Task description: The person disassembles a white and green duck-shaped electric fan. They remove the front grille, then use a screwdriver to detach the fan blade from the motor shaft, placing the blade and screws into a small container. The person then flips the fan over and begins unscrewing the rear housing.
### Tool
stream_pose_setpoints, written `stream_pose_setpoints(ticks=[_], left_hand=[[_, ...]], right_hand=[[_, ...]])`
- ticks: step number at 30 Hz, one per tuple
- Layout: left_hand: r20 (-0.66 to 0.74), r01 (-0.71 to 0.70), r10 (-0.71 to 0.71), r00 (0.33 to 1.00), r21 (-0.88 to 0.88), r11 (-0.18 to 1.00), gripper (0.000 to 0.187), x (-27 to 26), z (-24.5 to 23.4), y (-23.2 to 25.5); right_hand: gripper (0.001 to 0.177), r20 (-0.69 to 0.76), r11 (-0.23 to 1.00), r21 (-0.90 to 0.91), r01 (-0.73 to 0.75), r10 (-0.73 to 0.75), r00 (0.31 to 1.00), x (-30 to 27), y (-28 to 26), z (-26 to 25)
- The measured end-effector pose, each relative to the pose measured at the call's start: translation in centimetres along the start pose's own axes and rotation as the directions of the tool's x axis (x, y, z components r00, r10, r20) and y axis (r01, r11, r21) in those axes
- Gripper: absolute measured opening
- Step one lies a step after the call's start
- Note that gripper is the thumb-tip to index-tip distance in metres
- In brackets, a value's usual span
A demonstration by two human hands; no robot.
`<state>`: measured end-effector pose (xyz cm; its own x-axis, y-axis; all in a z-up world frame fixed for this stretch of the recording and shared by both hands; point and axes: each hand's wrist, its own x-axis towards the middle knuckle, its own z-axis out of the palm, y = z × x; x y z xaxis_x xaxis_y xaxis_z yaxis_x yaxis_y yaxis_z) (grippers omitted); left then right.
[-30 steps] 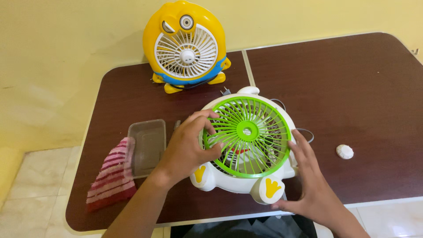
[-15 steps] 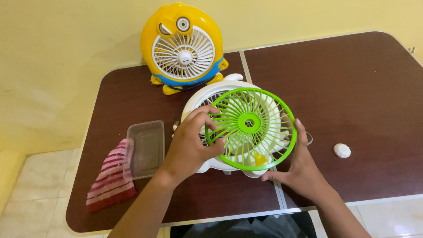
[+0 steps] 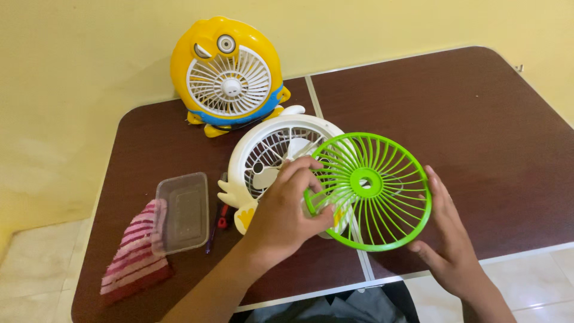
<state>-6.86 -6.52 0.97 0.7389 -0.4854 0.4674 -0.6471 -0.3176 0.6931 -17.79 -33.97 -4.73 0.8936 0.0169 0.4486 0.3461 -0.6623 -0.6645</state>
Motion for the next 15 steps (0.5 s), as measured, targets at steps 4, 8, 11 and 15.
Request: stream_pose_setpoints(ticks=[4,8,11,15], left_hand=[[-0.02,-0.102,0.105,0.994,0.101,0.99,0.035,-0.1,1.7,2.2],[-0.003,-0.102,0.102,0.995,0.041,0.994,0.034,-0.5,3.1,4.3],[0.019,-0.081,0.082,0.996,-0.014,0.997,0.033,-0.5,4.4,5.5],[0.1,0.025,-0.012,0.995,-0.132,0.991,0.031,-0.3,6.5,6.6]], right_hand=[[0.1,-0.043,0.996,-0.02,-0.085,0.084,0.995,-1.4,-0.5,-1.8],[0.098,-0.054,0.99,-0.002,-0.142,0.141,0.988,-3.2,-0.5,-4.0],[0.094,-0.071,0.974,0.11,-0.199,0.208,0.976,-5.1,0.4,-5.2],[0.09,-0.118,0.846,0.475,-0.243,0.335,0.935,-7.6,2.2,-6.4]])
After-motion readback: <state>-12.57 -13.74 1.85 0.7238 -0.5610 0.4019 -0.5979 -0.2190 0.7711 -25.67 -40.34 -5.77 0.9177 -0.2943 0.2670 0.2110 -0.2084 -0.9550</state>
